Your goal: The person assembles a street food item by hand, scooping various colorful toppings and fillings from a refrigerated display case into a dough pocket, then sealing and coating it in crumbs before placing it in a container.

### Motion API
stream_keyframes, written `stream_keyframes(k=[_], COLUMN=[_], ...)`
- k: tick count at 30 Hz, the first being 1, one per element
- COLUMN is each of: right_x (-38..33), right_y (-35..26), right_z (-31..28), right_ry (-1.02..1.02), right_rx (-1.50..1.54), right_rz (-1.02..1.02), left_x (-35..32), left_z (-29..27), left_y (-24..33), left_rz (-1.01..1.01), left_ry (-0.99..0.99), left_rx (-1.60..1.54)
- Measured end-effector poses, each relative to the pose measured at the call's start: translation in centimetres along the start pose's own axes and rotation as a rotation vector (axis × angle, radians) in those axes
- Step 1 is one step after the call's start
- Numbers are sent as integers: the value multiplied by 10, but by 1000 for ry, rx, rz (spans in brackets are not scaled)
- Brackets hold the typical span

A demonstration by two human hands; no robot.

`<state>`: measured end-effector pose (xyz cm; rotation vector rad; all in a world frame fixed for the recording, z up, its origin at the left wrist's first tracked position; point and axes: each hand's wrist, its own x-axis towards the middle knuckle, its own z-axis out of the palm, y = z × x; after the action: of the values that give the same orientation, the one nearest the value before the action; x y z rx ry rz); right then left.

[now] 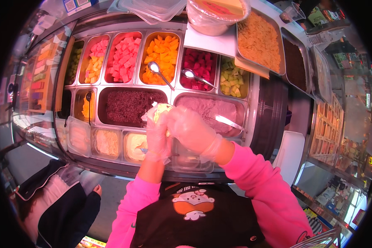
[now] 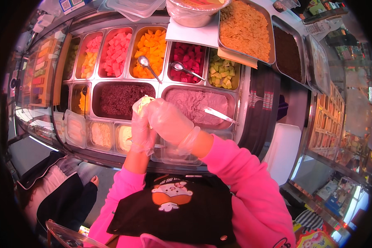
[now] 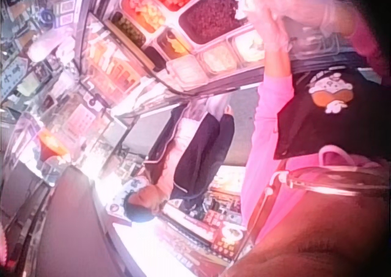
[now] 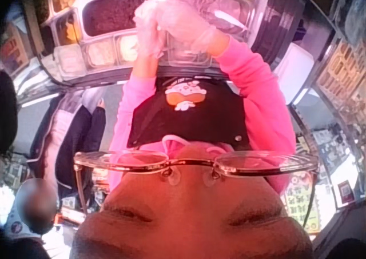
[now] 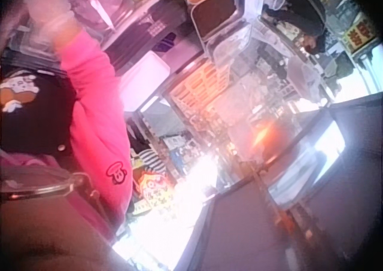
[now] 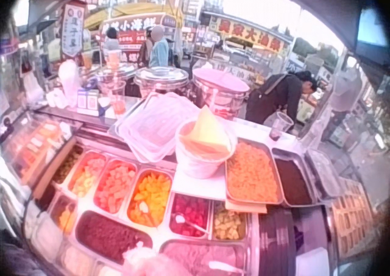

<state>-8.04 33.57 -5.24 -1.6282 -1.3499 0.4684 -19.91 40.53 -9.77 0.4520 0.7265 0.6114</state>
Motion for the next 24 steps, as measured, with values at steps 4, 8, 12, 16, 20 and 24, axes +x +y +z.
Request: stream_keyframes(k=[4, 8, 12, 16, 20, 24], right_x=[30, 50, 44, 42, 43, 45], right_y=[54, 153, 199, 192, 189, 201], right_z=[-36, -54, -55, -67, -70, -62], right_ry=[196, -202, -295, -27, 157, 43], right_rx=[-168, -845, -788, -727, -936, -1005], right_rz=[224, 595, 617, 474, 356, 303], left_x=[6, 8, 0, -5, 2, 8], left_z=[-9, -14, -13, -10, -10, -9], left_y=[15, 29, 39, 41, 35, 30], left_rz=[12, -3, -80, -55, -52, -73], left_ry=[-58, -102, -171, -136, -91, -102], left_rx=[83, 101, -41, -90, 41, 23])
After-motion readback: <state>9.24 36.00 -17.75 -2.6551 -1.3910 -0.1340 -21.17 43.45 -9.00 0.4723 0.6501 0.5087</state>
